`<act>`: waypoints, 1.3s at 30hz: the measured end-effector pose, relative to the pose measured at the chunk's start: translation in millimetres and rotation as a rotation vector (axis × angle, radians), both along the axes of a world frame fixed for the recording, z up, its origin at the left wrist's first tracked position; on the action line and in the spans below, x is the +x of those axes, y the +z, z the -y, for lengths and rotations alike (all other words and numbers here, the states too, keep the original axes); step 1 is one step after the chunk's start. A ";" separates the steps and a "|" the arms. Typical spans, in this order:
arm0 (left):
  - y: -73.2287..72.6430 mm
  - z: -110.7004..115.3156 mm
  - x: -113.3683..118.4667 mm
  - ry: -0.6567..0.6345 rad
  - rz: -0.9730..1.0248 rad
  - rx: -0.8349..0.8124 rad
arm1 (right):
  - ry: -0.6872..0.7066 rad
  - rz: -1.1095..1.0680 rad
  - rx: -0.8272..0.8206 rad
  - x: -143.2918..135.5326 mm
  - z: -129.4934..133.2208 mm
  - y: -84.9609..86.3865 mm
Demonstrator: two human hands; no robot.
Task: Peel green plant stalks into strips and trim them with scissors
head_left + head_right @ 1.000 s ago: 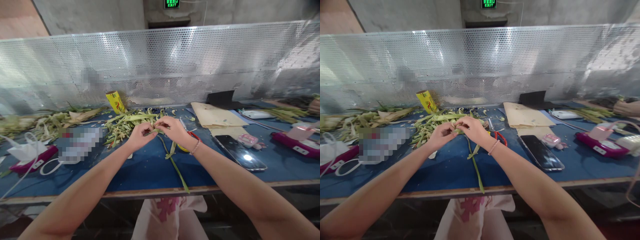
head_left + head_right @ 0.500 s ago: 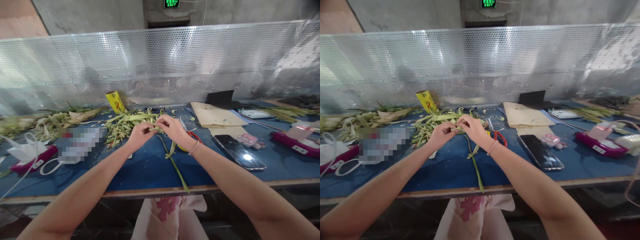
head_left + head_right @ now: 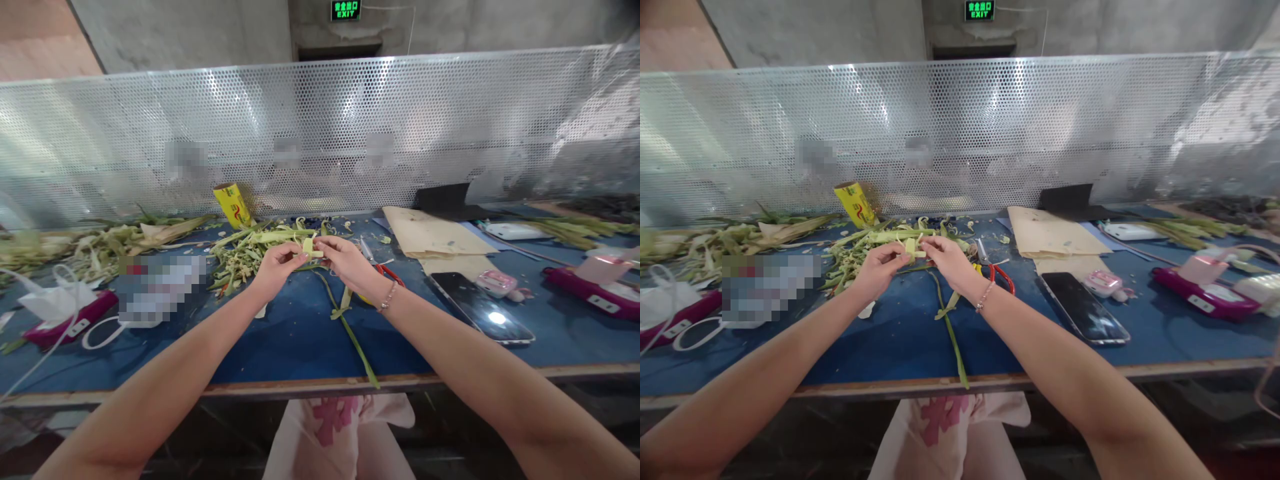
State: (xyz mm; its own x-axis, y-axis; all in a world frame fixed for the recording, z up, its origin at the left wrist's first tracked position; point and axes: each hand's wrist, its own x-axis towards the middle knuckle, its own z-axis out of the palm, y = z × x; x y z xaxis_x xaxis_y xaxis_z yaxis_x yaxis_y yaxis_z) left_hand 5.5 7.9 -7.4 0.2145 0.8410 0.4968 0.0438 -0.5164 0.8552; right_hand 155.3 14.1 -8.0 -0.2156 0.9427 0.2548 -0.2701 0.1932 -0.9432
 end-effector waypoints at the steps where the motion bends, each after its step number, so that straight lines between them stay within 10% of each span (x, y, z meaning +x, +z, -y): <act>1: -0.4 0.3 0.2 -0.029 0.030 -0.030 | 0.012 -0.012 0.004 -0.4 -0.1 -0.6; 14: 9.5 11.7 11.0 -0.161 0.464 -0.299 | -0.184 0.196 0.360 3.6 4.3 1.4; 39: 22.2 14.3 11.5 -0.166 0.430 -0.814 | -0.333 0.480 0.860 13.4 11.4 2.4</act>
